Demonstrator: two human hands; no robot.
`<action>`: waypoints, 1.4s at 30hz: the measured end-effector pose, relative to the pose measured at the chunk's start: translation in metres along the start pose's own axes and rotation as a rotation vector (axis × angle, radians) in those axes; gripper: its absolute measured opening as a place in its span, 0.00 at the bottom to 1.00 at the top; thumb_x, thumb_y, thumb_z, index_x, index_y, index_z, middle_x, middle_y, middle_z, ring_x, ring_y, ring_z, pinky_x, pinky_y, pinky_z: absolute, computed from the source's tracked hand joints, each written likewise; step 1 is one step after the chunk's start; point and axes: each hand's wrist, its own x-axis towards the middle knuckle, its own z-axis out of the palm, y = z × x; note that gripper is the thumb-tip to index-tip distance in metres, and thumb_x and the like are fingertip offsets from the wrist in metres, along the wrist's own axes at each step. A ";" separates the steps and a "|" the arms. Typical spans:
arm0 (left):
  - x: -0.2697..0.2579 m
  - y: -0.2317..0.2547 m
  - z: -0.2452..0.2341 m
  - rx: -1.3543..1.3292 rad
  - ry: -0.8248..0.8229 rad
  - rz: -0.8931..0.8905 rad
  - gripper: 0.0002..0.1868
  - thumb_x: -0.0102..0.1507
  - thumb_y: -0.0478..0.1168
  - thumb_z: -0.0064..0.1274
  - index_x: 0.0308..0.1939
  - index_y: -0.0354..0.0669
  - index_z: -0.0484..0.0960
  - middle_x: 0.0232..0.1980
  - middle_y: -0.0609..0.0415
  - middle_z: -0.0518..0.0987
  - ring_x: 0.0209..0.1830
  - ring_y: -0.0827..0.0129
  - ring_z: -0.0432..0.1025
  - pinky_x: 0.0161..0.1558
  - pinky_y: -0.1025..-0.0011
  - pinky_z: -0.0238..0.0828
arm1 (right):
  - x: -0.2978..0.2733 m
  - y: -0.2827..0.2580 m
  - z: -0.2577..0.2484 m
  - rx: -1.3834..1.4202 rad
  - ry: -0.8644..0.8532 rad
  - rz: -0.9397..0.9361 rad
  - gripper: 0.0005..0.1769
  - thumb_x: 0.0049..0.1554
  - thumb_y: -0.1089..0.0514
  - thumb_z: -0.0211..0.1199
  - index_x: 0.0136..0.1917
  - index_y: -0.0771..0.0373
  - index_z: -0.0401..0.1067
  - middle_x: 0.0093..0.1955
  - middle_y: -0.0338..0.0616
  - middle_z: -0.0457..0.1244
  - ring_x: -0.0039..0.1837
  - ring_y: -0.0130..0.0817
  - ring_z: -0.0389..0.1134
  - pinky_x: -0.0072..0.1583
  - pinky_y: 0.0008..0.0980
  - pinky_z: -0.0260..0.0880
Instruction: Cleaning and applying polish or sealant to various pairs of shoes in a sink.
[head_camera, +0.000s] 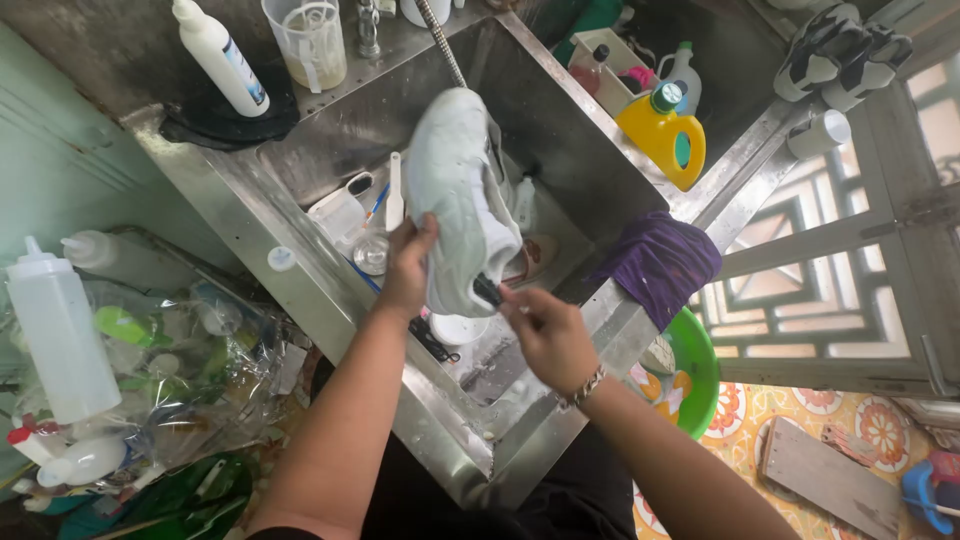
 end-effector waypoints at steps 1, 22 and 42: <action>-0.004 0.006 0.008 -0.003 0.000 -0.007 0.31 0.71 0.55 0.49 0.65 0.31 0.75 0.59 0.44 0.79 0.59 0.61 0.73 0.62 0.64 0.68 | 0.006 0.006 -0.001 -0.002 -0.001 0.008 0.10 0.59 0.61 0.66 0.53 0.62 0.79 0.30 0.54 0.68 0.33 0.33 0.63 0.38 0.34 0.63; -0.005 0.005 0.005 0.493 -0.005 0.141 0.30 0.73 0.58 0.43 0.64 0.32 0.74 0.60 0.46 0.77 0.60 0.63 0.72 0.63 0.67 0.66 | 0.028 0.022 0.007 0.208 0.119 -0.156 0.06 0.62 0.64 0.60 0.48 0.69 0.75 0.37 0.42 0.70 0.37 0.19 0.67 0.41 0.25 0.69; 0.005 0.006 -0.005 -0.073 0.038 0.014 0.33 0.69 0.56 0.50 0.65 0.30 0.70 0.58 0.45 0.79 0.57 0.61 0.75 0.61 0.63 0.70 | 0.014 0.002 0.022 0.503 -0.050 0.067 0.13 0.59 0.58 0.65 0.54 0.66 0.79 0.27 0.30 0.60 0.29 0.17 0.56 0.31 0.23 0.53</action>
